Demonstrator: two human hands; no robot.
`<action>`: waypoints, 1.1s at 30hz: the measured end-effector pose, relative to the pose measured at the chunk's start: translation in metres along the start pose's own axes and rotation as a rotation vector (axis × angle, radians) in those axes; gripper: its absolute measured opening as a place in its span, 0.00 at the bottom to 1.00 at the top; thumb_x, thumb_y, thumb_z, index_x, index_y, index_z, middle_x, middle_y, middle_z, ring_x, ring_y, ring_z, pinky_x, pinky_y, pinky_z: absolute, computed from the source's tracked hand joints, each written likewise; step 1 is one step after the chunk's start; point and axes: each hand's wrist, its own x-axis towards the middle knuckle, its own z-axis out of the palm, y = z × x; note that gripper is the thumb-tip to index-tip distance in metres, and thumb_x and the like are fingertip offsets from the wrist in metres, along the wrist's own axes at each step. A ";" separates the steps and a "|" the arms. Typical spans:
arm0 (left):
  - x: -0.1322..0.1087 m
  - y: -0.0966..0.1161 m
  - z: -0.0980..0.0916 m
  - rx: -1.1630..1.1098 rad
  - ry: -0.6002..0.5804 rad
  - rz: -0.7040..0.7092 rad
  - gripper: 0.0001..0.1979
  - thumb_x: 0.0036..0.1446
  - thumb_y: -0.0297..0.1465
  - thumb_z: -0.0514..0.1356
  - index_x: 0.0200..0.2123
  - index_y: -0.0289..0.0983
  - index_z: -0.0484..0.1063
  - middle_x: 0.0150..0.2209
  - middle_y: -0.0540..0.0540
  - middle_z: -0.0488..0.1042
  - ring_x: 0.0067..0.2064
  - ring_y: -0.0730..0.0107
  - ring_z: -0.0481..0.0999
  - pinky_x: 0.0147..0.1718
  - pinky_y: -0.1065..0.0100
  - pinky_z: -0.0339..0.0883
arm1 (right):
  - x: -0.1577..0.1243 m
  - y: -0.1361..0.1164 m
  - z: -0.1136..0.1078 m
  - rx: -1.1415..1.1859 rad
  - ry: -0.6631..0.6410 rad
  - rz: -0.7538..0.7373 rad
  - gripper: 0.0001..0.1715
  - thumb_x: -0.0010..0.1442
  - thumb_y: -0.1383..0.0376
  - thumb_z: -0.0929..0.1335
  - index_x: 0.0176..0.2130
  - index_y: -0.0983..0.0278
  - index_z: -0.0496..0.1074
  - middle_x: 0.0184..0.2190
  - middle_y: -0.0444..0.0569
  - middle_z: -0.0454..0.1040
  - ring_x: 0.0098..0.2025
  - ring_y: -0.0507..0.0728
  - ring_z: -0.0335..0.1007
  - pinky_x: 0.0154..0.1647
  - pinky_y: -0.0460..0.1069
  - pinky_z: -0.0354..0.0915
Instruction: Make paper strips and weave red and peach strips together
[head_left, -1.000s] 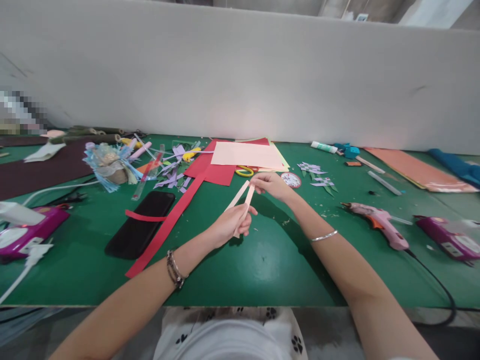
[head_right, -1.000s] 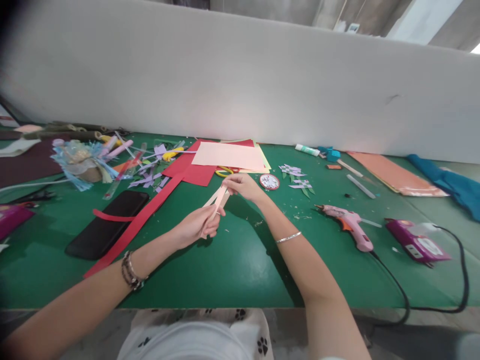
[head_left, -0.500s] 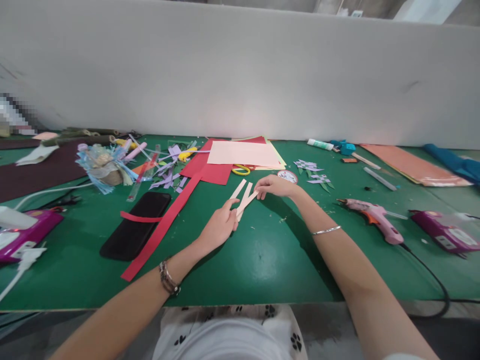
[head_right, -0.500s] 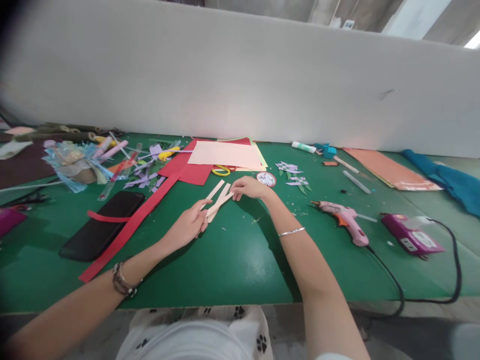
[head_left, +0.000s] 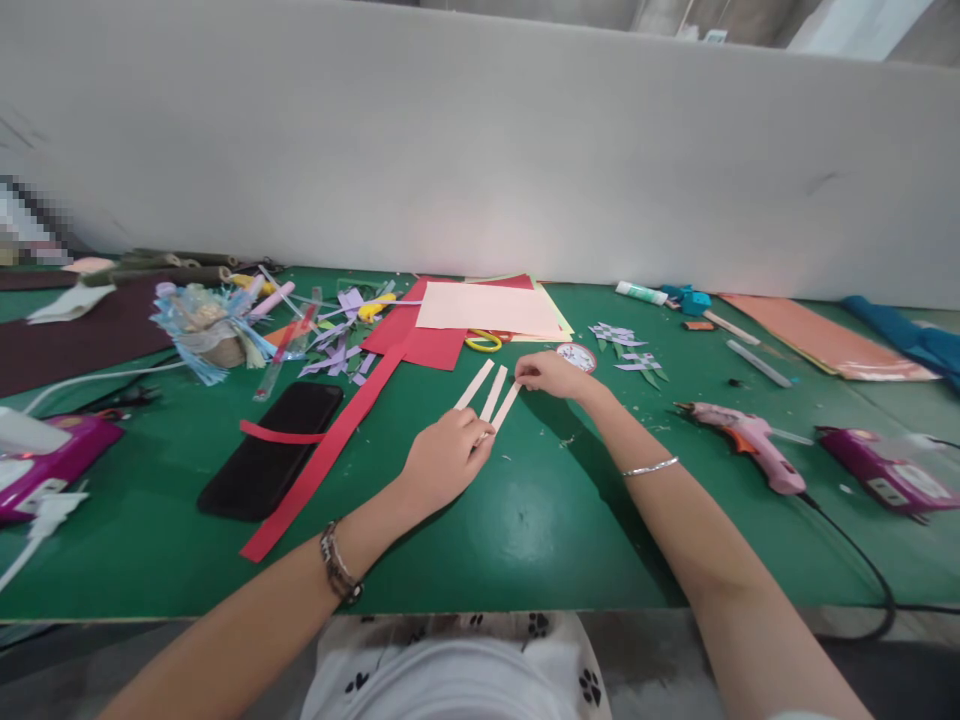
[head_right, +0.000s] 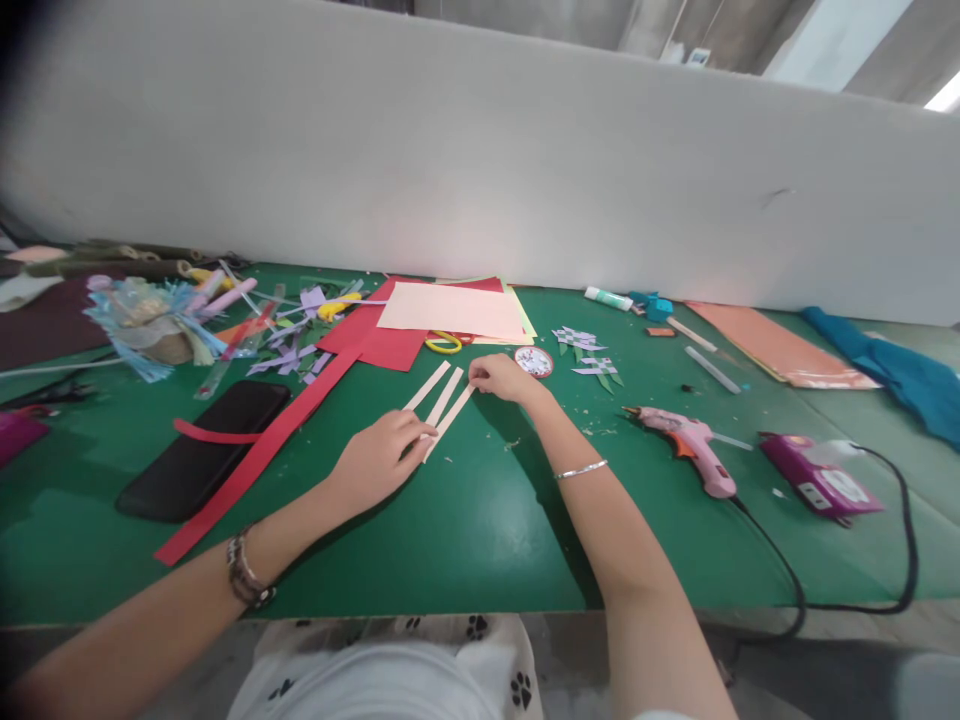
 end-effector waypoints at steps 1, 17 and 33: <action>0.001 -0.002 0.001 0.014 0.038 0.059 0.16 0.59 0.31 0.44 0.41 0.37 0.69 0.40 0.45 0.71 0.43 0.66 0.69 0.38 0.68 0.63 | 0.000 -0.001 0.001 -0.018 0.009 -0.010 0.05 0.48 0.73 0.63 0.24 0.67 0.67 0.18 0.41 0.67 0.21 0.47 0.60 0.25 0.42 0.54; -0.005 -0.011 0.013 0.126 -0.306 0.268 0.31 0.58 0.46 0.40 0.60 0.36 0.44 0.62 0.46 0.42 0.62 0.62 0.40 0.57 0.53 0.33 | 0.003 -0.006 0.012 -0.122 0.116 -0.030 0.06 0.50 0.73 0.63 0.26 0.67 0.69 0.23 0.45 0.71 0.25 0.48 0.61 0.28 0.42 0.55; -0.003 -0.009 0.010 0.140 -0.309 0.247 0.33 0.57 0.48 0.38 0.60 0.33 0.43 0.61 0.43 0.42 0.62 0.62 0.42 0.57 0.51 0.29 | 0.005 -0.009 0.027 -0.303 0.217 0.084 0.08 0.56 0.70 0.59 0.32 0.67 0.66 0.30 0.51 0.71 0.31 0.52 0.64 0.30 0.44 0.54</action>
